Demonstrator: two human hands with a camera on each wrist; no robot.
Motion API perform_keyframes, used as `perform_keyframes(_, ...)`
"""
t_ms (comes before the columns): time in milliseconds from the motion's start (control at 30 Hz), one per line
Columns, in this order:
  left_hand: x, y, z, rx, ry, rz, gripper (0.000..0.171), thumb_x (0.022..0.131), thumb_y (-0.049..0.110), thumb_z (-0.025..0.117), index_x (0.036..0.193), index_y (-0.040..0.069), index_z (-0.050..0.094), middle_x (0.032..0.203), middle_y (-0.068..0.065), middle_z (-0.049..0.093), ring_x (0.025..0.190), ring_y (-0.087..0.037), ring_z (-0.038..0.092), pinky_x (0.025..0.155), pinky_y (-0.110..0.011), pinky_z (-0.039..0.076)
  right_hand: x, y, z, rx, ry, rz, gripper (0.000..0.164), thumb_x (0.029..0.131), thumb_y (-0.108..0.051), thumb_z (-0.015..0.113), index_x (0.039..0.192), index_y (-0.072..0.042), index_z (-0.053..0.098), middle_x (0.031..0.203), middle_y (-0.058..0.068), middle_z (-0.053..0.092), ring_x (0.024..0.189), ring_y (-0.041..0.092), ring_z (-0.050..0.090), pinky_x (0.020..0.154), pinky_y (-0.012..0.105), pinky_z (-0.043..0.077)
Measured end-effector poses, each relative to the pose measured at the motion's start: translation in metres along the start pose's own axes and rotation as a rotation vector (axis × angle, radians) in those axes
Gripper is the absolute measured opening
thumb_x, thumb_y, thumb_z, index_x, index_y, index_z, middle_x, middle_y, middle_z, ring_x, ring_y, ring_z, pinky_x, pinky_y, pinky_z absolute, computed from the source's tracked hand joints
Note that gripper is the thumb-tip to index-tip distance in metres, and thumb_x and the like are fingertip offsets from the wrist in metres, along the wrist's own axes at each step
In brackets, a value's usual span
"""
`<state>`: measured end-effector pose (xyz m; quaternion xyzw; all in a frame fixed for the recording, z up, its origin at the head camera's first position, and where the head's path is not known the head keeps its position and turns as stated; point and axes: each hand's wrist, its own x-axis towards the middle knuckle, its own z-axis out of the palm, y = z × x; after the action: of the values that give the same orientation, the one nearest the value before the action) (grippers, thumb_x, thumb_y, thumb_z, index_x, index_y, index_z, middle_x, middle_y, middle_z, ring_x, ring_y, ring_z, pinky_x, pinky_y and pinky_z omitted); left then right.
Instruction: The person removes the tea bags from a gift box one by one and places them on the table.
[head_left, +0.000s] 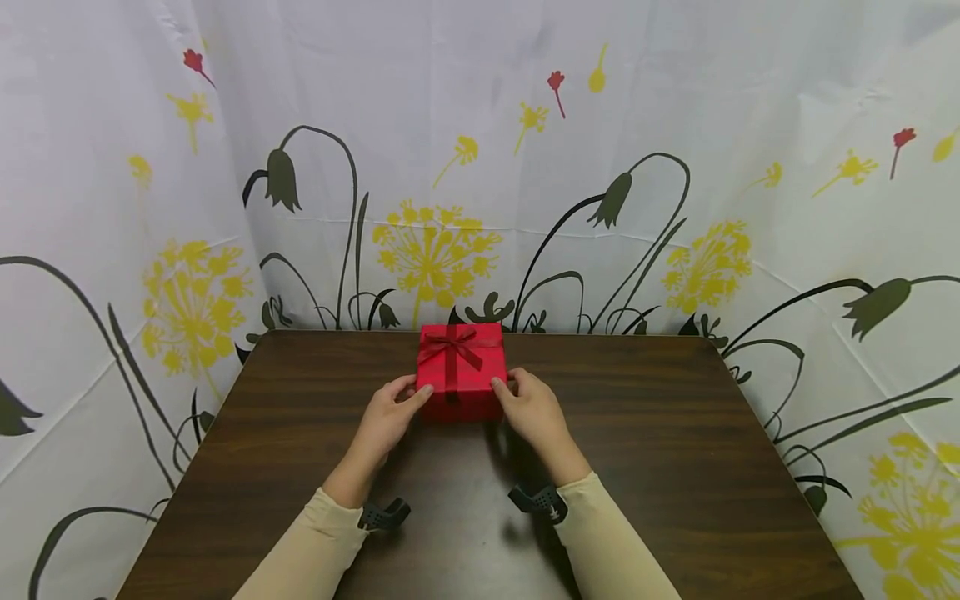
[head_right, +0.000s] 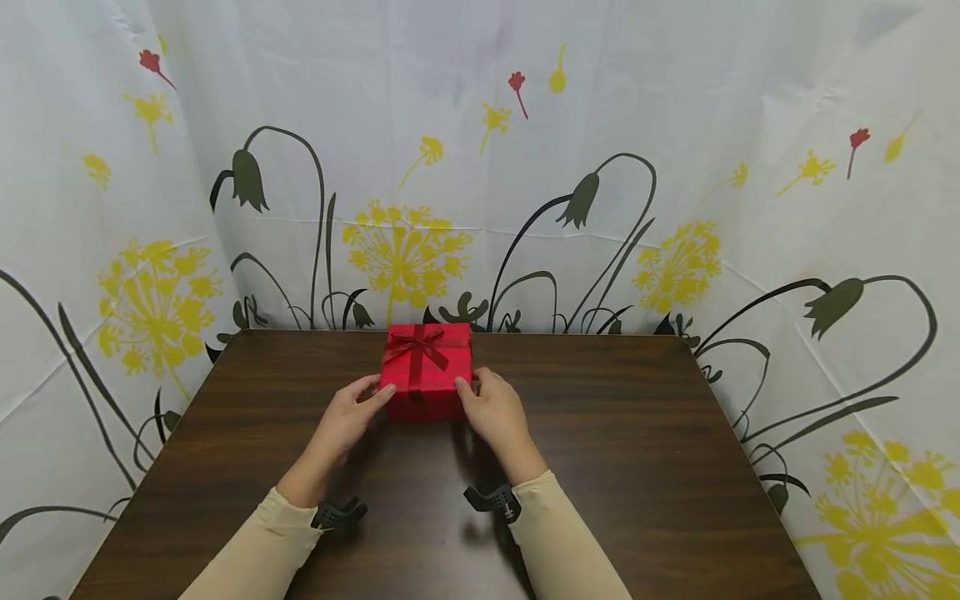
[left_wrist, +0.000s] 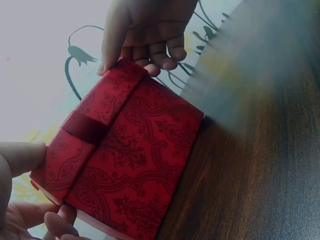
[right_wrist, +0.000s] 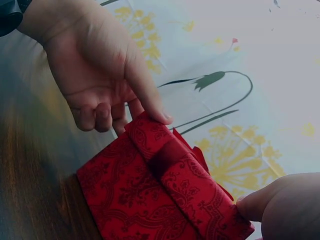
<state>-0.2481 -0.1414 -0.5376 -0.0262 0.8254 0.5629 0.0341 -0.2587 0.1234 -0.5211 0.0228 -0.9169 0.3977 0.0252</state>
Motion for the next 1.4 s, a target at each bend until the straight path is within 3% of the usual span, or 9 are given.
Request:
perform_keyframes(300,-0.002,0.002,-0.001,-0.03,0.018,0.02,0.063,0.105,0.041,0.074,0.153,0.001,0.06,0.129,-0.021,0.061,0.105,-0.027,0.056,0.079,-0.028,0.048,0.001,-0.003,0.0,-0.012,0.022,-0.026,0.039,0.108,-0.044,0.066,0.126,-0.011,0.075,0.106,0.004,0.073,0.092,0.021,0.066,0.084,0.042,0.058)
perform_keyframes(633,-0.004,0.008,-0.005,-0.002,0.013,0.057,0.061,0.106,0.038,0.073,0.152,0.001,0.061,0.124,-0.018,0.059,0.104,-0.025,0.056,0.081,-0.03,0.047,0.001,-0.007,-0.002,-0.035,0.058,-0.053,0.042,0.107,-0.043,0.066,0.131,-0.009,0.073,0.099,0.003,0.065,0.088,0.021,0.061,0.077,0.037,0.051)
perform_keyframes(833,-0.003,0.014,-0.01,-0.005,0.015,0.103,0.059,0.106,0.033,0.074,0.152,0.001,0.059,0.12,-0.016,0.057,0.091,-0.021,0.051,0.074,-0.027,0.044,-0.003,-0.014,-0.007,0.001,0.092,-0.078,0.041,0.107,-0.042,0.066,0.133,-0.01,0.071,0.103,0.003,0.063,0.091,0.021,0.06,0.079,0.037,0.051)
perform_keyframes(1167,-0.008,0.026,-0.016,-0.051,0.034,0.168,0.065,0.105,0.026,0.075,0.161,0.003,0.05,0.121,-0.019,0.055,0.092,-0.019,0.051,0.07,-0.023,0.044,-0.004,-0.02,-0.007,0.085,0.134,-0.132,0.043,0.106,-0.036,0.07,0.138,-0.008,0.07,0.112,0.005,0.066,0.094,0.019,0.068,0.08,0.037,0.057)
perform_keyframes(1400,-0.008,0.029,-0.021,-0.071,-0.014,0.177,0.071,0.105,0.023,0.076,0.167,0.011,0.043,0.118,-0.02,0.058,0.089,-0.019,0.055,0.071,-0.024,0.047,-0.007,-0.021,-0.008,0.202,0.128,-0.121,0.048,0.105,-0.031,0.073,0.147,-0.013,0.06,0.116,0.007,0.07,0.096,0.02,0.068,0.082,0.037,0.058)
